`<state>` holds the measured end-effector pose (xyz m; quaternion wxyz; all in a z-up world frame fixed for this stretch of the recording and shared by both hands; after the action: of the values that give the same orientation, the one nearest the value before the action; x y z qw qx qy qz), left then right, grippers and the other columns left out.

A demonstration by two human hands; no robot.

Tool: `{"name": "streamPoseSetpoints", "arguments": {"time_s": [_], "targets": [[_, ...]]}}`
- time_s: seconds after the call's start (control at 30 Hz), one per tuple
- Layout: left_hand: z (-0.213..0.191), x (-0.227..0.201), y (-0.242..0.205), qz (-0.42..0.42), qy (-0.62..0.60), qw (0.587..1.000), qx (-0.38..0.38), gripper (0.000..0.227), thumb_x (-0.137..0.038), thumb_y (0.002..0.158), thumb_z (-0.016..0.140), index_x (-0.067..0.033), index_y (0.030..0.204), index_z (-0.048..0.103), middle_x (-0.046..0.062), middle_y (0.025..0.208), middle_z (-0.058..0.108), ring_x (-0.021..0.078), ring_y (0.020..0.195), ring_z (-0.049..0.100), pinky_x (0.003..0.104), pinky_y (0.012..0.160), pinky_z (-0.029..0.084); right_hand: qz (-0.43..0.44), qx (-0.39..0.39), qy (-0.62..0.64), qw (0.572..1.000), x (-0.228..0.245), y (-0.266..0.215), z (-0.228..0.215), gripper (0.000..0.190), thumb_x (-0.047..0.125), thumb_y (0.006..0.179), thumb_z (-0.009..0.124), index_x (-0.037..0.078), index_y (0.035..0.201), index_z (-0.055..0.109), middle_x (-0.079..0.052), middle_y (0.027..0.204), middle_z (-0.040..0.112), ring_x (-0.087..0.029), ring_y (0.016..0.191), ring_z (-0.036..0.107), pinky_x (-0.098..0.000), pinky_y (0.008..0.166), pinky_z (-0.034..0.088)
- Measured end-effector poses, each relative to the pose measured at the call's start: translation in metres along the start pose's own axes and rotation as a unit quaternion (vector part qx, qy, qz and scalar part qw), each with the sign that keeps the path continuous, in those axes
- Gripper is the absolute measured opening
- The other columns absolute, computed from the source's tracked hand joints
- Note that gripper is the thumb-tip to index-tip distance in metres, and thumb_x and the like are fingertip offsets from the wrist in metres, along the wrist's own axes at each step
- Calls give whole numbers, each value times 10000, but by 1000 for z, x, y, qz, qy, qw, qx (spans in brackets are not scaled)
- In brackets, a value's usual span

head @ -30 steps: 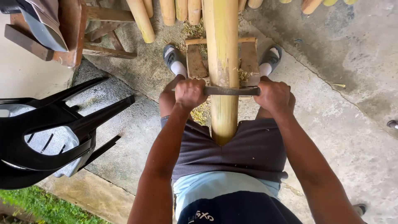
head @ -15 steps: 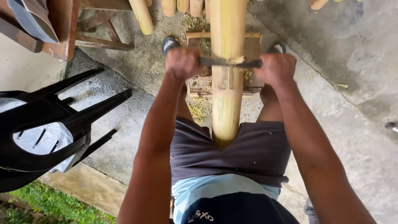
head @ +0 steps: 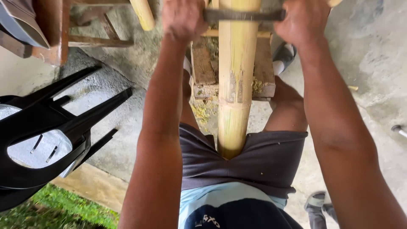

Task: Shave the outer layer of a bamboo pole using a drawknife.

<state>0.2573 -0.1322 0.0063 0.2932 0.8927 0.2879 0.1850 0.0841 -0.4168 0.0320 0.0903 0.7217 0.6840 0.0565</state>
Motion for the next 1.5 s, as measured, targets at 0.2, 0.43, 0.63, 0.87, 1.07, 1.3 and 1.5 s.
{"name": "streamPoseSetpoints", "arguments": {"time_s": [0.2, 0.43, 0.63, 0.87, 1.07, 1.3, 1.5], "targets": [[-65, -35, -43, -95, -164, 870, 455, 345, -383, 1059, 509, -181, 833, 674, 10, 636, 654, 77, 478, 567, 304, 388, 449, 56, 131, 79, 987, 43, -63, -32, 249, 341, 799, 887, 164, 737, 724, -11, 581, 621, -221, 509, 599, -418, 587, 468], [-148, -85, -117, -127, -205, 854, 461, 401, -383, 1027, 510, -159, 719, 637, 17, 617, 654, 125, 481, 611, 352, 402, 487, 102, 205, 107, 967, 94, -157, -69, 228, 347, 770, 858, 148, 779, 747, -66, 603, 641, -269, 549, 629, -445, 606, 495], [-180, -110, -149, -125, -230, 888, 380, 201, -299, 853, 657, -162, 720, 721, 62, 691, 727, 203, 578, 696, 392, 505, 549, 99, 208, 97, 968, 104, -200, -78, 240, 344, 694, 847, 154, 815, 763, -118, 679, 697, -321, 661, 693, -464, 698, 516], [-179, -108, -148, -120, -249, 884, 377, 270, -303, 924, 648, -152, 709, 709, 52, 635, 707, 174, 518, 672, 382, 448, 533, 94, 225, 97, 965, 102, -199, -77, 225, 346, 736, 824, 143, 790, 743, -107, 696, 701, -309, 676, 697, -465, 719, 514], [-118, -68, -81, -77, -177, 914, 357, 221, -344, 898, 568, -236, 739, 677, -9, 618, 631, 110, 504, 562, 323, 432, 463, 102, 156, 113, 976, 71, -135, -47, 175, 323, 798, 843, 171, 795, 758, -69, 625, 656, -283, 564, 642, -422, 592, 482], [-47, -36, -27, -94, -161, 807, 561, 324, -367, 1071, 442, -192, 956, 690, 23, 658, 624, 91, 472, 539, 303, 381, 421, 104, 177, 150, 967, 19, -76, 3, 239, 344, 891, 858, 165, 786, 739, 37, 578, 579, -166, 473, 572, -388, 544, 494], [7, -15, -12, -131, -206, 828, 505, 276, -315, 1050, 533, -117, 1007, 721, 88, 689, 702, 152, 475, 648, 358, 391, 512, -29, -36, -4, 999, 17, -20, -23, 319, 387, 674, 860, 166, 875, 750, -3, 806, 704, -214, 715, 706, -358, 636, 536]]}}
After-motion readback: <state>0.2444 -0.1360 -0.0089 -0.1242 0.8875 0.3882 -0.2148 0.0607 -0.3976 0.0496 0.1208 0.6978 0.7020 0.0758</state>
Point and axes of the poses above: each hand's wrist, its own y-axis towards the middle knuckle, its own z-axis out of the palm, x = y × z, the point moved 3 cm from there along y, towards the middle knuckle
